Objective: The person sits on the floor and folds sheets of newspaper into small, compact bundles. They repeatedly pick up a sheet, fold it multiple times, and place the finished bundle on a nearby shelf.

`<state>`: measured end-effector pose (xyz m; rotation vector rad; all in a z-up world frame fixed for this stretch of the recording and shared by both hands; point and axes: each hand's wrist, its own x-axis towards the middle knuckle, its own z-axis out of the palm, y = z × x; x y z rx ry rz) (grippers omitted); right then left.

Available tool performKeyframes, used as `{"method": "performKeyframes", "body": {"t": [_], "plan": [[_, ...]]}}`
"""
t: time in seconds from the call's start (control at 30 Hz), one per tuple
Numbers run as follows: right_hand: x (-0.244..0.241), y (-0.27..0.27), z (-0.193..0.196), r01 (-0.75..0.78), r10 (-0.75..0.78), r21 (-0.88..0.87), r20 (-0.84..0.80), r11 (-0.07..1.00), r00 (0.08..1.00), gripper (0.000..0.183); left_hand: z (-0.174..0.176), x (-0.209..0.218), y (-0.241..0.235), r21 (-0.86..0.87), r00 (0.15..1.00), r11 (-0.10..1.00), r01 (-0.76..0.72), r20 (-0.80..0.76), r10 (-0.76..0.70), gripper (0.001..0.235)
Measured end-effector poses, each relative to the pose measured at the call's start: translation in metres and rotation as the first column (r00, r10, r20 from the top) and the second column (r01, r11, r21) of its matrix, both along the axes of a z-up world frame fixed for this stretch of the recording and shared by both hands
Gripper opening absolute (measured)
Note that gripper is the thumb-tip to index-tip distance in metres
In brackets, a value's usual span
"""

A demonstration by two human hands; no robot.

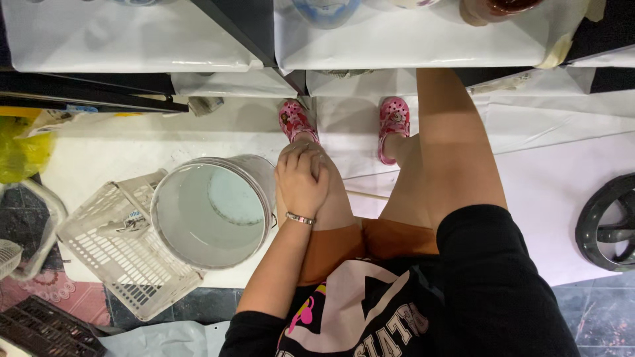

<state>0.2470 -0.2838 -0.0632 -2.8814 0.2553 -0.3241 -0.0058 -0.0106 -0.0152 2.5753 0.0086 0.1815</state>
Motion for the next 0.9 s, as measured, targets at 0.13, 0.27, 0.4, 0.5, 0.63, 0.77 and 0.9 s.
{"method": "performKeyframes", "body": {"t": [0.13,0.27,0.4,0.5,0.63,0.77,0.9], "plan": [[0.000,-0.004,-0.004,-0.003,0.001,0.027,0.059,1.000,0.998,0.044,0.000,0.003,-0.011,0.038,1.000,0.999,0.018,0.009,-0.018,0.029],[-0.014,-0.005,0.000,-0.051,0.041,0.070,0.138,0.996,0.990,0.044,-0.002,0.004,-0.014,0.069,1.000,0.997,0.026,0.006,-0.026,0.031],[-0.065,-0.005,0.017,-0.188,0.141,0.125,0.319,0.974,0.937,0.044,0.001,0.001,-0.004,-0.054,0.999,0.998,0.039,0.040,-0.036,0.030],[-0.128,-0.009,0.037,-0.345,0.237,0.188,0.436,0.919,0.868,0.045,0.014,-0.008,0.010,-0.430,0.998,0.900,0.065,0.032,-0.057,0.027],[-0.230,-0.020,0.079,-0.434,0.337,0.401,0.290,0.807,0.896,0.047,0.052,-0.030,0.009,-0.664,0.976,0.720,0.200,0.071,-0.206,0.045],[-0.305,-0.024,0.125,-0.414,0.498,0.704,0.099,0.577,0.862,0.050,0.073,-0.032,-0.015,-0.672,0.822,0.565,0.478,0.116,-0.557,0.086],[-0.333,-0.019,0.158,-0.586,0.717,0.712,0.167,0.387,0.677,0.054,0.067,-0.058,-0.044,-0.819,0.593,0.378,0.432,-0.057,-0.803,0.087]]}}
